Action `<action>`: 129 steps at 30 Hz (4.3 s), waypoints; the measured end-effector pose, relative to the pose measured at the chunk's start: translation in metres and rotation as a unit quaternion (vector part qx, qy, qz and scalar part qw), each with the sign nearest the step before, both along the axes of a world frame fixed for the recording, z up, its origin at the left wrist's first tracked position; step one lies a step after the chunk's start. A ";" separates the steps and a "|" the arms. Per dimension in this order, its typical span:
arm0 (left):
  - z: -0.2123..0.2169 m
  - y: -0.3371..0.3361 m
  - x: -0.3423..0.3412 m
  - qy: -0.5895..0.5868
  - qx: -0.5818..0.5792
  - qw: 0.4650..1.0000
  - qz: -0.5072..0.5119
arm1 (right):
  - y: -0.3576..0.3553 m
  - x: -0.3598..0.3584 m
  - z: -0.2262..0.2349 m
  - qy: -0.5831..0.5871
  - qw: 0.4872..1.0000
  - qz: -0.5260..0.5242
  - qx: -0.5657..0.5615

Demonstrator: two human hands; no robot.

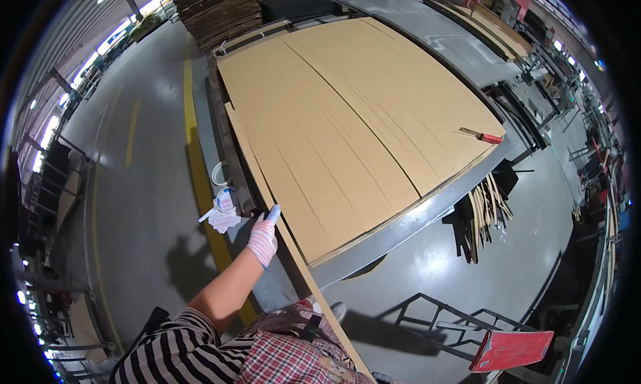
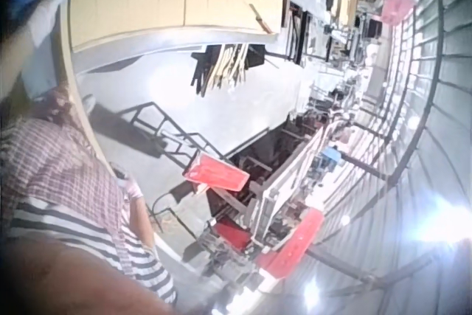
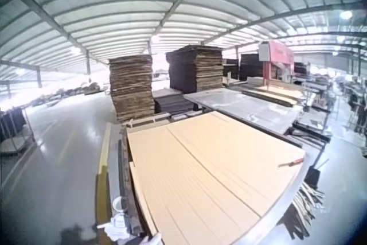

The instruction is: Applying product labels and adhesive tape to flat building material panels.

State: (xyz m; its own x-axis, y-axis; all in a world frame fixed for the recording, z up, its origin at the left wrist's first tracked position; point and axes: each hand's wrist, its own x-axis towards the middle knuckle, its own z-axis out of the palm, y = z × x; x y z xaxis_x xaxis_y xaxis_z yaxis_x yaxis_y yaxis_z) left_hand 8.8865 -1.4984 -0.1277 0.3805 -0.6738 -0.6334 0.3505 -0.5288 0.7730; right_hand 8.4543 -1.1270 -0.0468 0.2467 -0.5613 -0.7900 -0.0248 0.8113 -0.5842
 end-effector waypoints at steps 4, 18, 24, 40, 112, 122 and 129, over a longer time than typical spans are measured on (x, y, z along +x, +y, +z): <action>-0.043 -0.017 0.020 -0.142 -0.002 0.988 -0.057 | -0.014 0.022 0.023 0.020 0.999 -0.015 0.022; -0.049 -0.003 0.018 -0.099 -0.139 0.984 -0.052 | -0.245 0.223 -0.035 -0.046 0.993 -0.040 -0.102; -0.048 -0.005 0.016 -0.097 -0.130 0.986 -0.044 | -0.235 0.217 -0.044 -0.058 0.993 -0.018 -0.098; -0.033 -0.007 0.016 -0.081 -0.138 0.987 -0.016 | -0.253 0.285 -0.146 -0.098 0.953 -0.230 -0.168; -0.025 0.088 0.680 -0.202 -0.211 0.821 -0.491 | -0.439 0.744 0.025 0.508 0.584 0.426 -0.469; -0.121 0.057 0.973 -0.093 0.121 0.977 -0.147 | -0.724 0.991 -0.007 0.365 0.771 0.347 -0.390; -0.181 -0.129 1.146 -0.123 0.188 0.964 -0.141 | -0.909 0.992 -0.126 0.231 0.921 -0.181 -0.258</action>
State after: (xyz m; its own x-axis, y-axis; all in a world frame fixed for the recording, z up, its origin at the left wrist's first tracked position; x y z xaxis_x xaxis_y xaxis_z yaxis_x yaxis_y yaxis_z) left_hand 10.0322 -1.6279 -0.3084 0.3854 -0.5121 -0.7676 -0.0179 -0.8358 0.5487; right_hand 9.4462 -2.0365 -0.1729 -0.3245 -0.8712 -0.3684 -0.1501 0.4320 -0.8893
